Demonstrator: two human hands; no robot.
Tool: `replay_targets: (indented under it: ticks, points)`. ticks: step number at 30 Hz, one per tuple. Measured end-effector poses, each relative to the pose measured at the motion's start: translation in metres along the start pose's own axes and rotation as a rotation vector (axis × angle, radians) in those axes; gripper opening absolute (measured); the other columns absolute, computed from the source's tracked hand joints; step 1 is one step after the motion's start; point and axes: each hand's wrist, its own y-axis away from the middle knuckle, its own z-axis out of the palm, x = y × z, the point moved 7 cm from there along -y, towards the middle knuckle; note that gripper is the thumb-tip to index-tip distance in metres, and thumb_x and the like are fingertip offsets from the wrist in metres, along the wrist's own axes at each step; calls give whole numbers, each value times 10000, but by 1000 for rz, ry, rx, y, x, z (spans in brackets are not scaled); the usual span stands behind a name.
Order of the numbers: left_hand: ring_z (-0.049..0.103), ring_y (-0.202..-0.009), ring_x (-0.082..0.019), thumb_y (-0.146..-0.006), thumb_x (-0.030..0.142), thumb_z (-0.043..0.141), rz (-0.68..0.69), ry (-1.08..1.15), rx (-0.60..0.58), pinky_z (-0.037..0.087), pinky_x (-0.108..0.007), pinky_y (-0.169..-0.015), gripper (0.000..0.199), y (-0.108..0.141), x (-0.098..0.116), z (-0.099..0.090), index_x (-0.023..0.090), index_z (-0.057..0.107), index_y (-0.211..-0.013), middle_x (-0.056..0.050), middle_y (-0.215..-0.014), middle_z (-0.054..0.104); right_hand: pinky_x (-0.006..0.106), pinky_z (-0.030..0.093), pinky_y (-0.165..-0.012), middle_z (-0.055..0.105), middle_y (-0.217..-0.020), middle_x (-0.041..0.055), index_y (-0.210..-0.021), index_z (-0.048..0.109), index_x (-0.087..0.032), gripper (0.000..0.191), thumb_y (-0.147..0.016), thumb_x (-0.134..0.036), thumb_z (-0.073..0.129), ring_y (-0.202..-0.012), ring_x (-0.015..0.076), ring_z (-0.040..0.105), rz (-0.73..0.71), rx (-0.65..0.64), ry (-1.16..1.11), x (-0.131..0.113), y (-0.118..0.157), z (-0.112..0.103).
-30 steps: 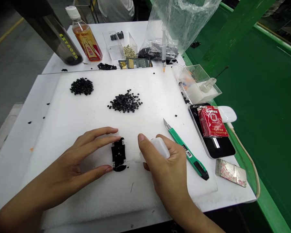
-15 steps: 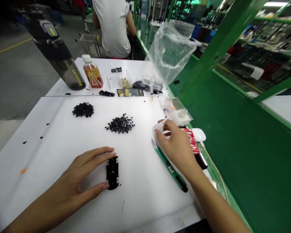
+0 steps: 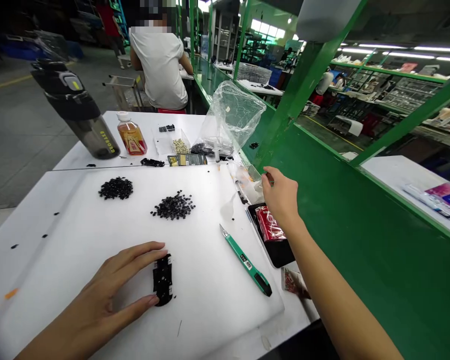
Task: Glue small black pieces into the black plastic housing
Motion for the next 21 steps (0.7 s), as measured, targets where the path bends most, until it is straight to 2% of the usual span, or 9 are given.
replay_targets:
  ticks: [1,3,5,6,7,9,12,15,21]
  points:
    - [427,-1415,-243,-971,517,540,10,3,-19,453,-445,-1133,488,0,-1,0,515,426,-1446,84,-1547,427,373,545,-933,742,-1070,128,-1224,712,-88,359,-949,-270,570,-944,242,719,-17,66,8,-6,2,-5]
    - [437,-1413,-239,-970,539,529,18,13,-67,488,-438,-1102,505,0,-4,2,544,394,-1457,92,-1553,415,383,540,-944,720,-1155,134,-1245,704,-86,368,-978,-292,554,-977,240,712,-76,332,14,-30,22,-29]
    - [419,-1429,-231,-974,537,518,6,32,-113,492,-435,-1101,523,0,-7,2,560,358,-1471,99,-1567,391,385,565,-895,722,-1126,141,-1245,696,-75,364,-972,-294,600,-952,236,721,-122,646,-94,-60,64,-59]
    - [400,-1441,-226,-977,530,515,-10,39,-129,478,-444,-1117,529,-1,-8,2,569,341,-1475,105,-1574,376,370,586,-833,730,-1056,142,-1242,689,-63,351,-960,-263,628,-893,224,729,-99,704,-265,-70,87,-66]
    - [376,-1455,-221,-980,523,511,-30,45,-146,456,-456,-1139,531,-1,-9,3,580,327,-1474,115,-1581,359,357,598,-779,732,-997,124,-1208,704,-74,317,-933,-227,669,-838,211,728,-43,645,-400,-79,106,-65]
    - [342,-1470,-213,-978,512,518,-43,53,-180,419,-480,-1171,537,-1,-8,4,601,311,-1466,137,-1588,333,312,608,-795,734,-988,72,-1223,698,-143,327,-896,-135,699,-847,173,727,-23,318,-608,-103,138,-44]
    - [319,-1476,-203,-971,497,536,-49,64,-191,399,-487,-1187,540,-2,-4,3,626,310,-1445,162,-1582,325,249,601,-865,733,-998,16,-1268,657,-209,416,-890,-35,663,-865,118,726,-72,-2,-713,-128,179,-13]
    - [318,-1472,-190,-971,478,540,-35,80,-182,384,-482,-1200,554,-1,-1,2,636,295,-1442,170,-1575,329,218,594,-875,723,-1014,9,-1275,637,-211,438,-889,-4,643,-880,101,720,-99,-60,-771,-131,192,3]
    - [345,-1461,-187,-966,458,553,-13,88,-160,403,-458,-1189,557,-2,1,-1,618,321,-1447,158,-1566,355,207,592,-869,717,-1022,10,-1278,627,-216,439,-896,1,631,-901,97,716,-106,-136,-804,-132,188,12]
